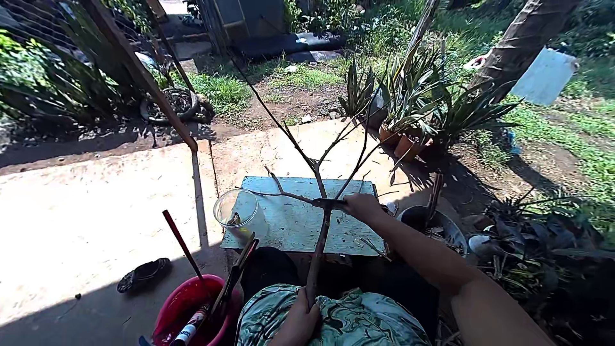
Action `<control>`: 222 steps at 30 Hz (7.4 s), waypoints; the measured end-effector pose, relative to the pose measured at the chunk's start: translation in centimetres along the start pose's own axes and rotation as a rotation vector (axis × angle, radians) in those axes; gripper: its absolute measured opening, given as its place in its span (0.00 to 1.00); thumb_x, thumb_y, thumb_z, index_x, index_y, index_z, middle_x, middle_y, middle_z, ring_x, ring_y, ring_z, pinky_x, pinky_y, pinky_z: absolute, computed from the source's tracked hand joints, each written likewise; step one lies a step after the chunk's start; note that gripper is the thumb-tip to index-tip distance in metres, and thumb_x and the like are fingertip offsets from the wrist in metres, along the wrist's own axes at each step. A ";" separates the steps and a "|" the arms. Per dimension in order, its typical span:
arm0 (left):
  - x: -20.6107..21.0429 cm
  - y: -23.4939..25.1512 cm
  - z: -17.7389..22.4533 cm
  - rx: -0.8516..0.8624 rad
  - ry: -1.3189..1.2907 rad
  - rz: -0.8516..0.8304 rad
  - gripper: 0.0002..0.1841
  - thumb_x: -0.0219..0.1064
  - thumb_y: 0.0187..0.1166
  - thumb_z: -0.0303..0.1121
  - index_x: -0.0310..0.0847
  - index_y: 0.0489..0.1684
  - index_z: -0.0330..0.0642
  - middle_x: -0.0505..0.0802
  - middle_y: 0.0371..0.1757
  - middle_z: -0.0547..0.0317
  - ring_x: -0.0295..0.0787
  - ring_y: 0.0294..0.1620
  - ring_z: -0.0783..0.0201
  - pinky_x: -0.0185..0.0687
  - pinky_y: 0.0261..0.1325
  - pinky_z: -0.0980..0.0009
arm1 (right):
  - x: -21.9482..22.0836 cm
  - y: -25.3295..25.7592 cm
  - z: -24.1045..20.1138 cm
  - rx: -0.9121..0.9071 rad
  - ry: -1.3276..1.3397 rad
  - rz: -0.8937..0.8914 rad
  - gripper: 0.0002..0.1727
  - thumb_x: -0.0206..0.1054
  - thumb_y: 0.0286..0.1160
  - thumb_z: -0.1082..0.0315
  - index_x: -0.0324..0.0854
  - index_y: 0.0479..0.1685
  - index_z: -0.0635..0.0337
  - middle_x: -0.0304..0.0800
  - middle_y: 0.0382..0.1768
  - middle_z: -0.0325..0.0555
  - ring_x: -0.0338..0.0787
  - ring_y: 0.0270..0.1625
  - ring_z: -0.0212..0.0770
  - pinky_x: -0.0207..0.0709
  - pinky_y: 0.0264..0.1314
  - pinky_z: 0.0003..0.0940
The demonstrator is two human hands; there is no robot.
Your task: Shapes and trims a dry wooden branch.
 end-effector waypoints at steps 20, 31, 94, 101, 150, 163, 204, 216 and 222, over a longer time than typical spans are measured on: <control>0.7 0.4 -1.2 0.056 -0.076 0.035 0.25 0.59 0.82 0.30 0.61 0.77 0.34 0.83 0.43 0.50 0.83 0.36 0.62 0.82 0.44 0.63 | 4.4 -4.1 -0.6 -0.164 0.003 -0.107 0.25 0.52 0.93 0.52 0.82 0.54 0.69 0.90 0.48 0.68 0.91 0.57 0.68 0.80 0.59 0.67; -1.7 0.4 3.5 -0.126 -0.878 0.003 0.29 0.30 0.96 0.52 0.71 0.67 0.41 0.79 0.23 0.59 0.71 0.11 0.70 0.70 0.11 0.77 | 5.3 -5.0 0.9 0.034 0.304 0.172 0.30 0.52 0.91 0.44 0.85 0.54 0.65 0.92 0.48 0.61 0.92 0.57 0.61 0.81 0.60 0.62; -6.8 -0.6 8.3 -0.163 -0.984 -0.277 0.18 0.42 0.96 0.45 0.73 0.46 0.44 0.74 0.20 0.68 0.68 0.09 0.79 0.68 0.10 0.86 | 12.5 0.2 3.5 0.348 1.010 0.649 0.27 0.71 0.78 0.46 0.90 0.47 0.67 0.93 0.33 0.55 0.92 0.38 0.50 0.83 0.51 0.54; -8.4 0.0 9.8 -0.163 -0.838 -0.305 0.07 0.47 0.87 0.26 0.70 0.44 0.47 0.73 0.21 0.70 0.67 0.10 0.82 0.67 0.11 0.89 | 10.6 -0.1 2.4 0.043 0.953 0.683 0.22 0.70 0.79 0.51 0.90 0.40 0.66 0.93 0.29 0.52 0.93 0.33 0.43 0.87 0.46 0.44; -7.5 0.7 5.3 -0.105 -0.787 -0.277 0.08 0.49 0.82 0.23 0.69 0.48 0.46 0.72 0.18 0.69 0.66 0.08 0.80 0.67 0.10 0.86 | 2.3 0.0 3.3 -0.030 0.408 0.180 0.27 0.58 0.88 0.45 0.86 0.53 0.62 0.92 0.45 0.59 0.92 0.55 0.59 0.81 0.61 0.61; -7.8 2.0 8.3 0.022 -0.756 -0.251 0.06 0.49 0.84 0.25 0.71 0.48 0.43 0.74 0.19 0.69 0.69 0.09 0.80 0.69 0.12 0.86 | 7.9 -10.4 -0.4 -0.183 0.811 0.485 0.25 0.69 0.79 0.45 0.85 0.30 0.62 0.85 0.23 0.46 0.87 0.29 0.40 0.82 0.35 0.43; -6.4 0.9 10.1 0.021 0.588 0.256 0.28 0.64 0.83 0.34 0.65 0.83 0.41 0.90 0.50 0.40 0.90 0.49 0.46 0.83 0.56 0.47 | 4.6 1.9 3.2 0.128 0.597 0.286 0.27 0.56 0.89 0.44 0.87 0.59 0.58 0.93 0.49 0.58 0.92 0.57 0.58 0.80 0.64 0.61; -7.5 2.8 10.1 -0.015 0.511 0.284 0.33 0.64 0.82 0.32 0.59 0.89 0.44 0.91 0.51 0.39 0.91 0.48 0.45 0.83 0.55 0.46 | 8.1 -6.2 -1.3 -0.377 0.852 0.362 0.23 0.66 0.83 0.49 0.90 0.37 0.63 0.90 0.28 0.48 0.88 0.32 0.41 0.83 0.41 0.43; -6.2 1.5 11.3 0.023 0.564 0.243 0.35 0.63 0.83 0.32 0.54 0.92 0.44 0.92 0.49 0.39 0.91 0.49 0.45 0.83 0.57 0.48 | 3.3 2.1 4.2 0.022 0.746 0.456 0.23 0.62 0.86 0.48 0.90 0.50 0.60 0.93 0.34 0.54 0.93 0.40 0.53 0.84 0.52 0.59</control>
Point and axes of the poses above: each hand's wrist, its own y-axis towards the middle knuckle, its own x-axis out of the palm, z = x × y, the point moved 2 cm from there along y, towards the middle knuckle
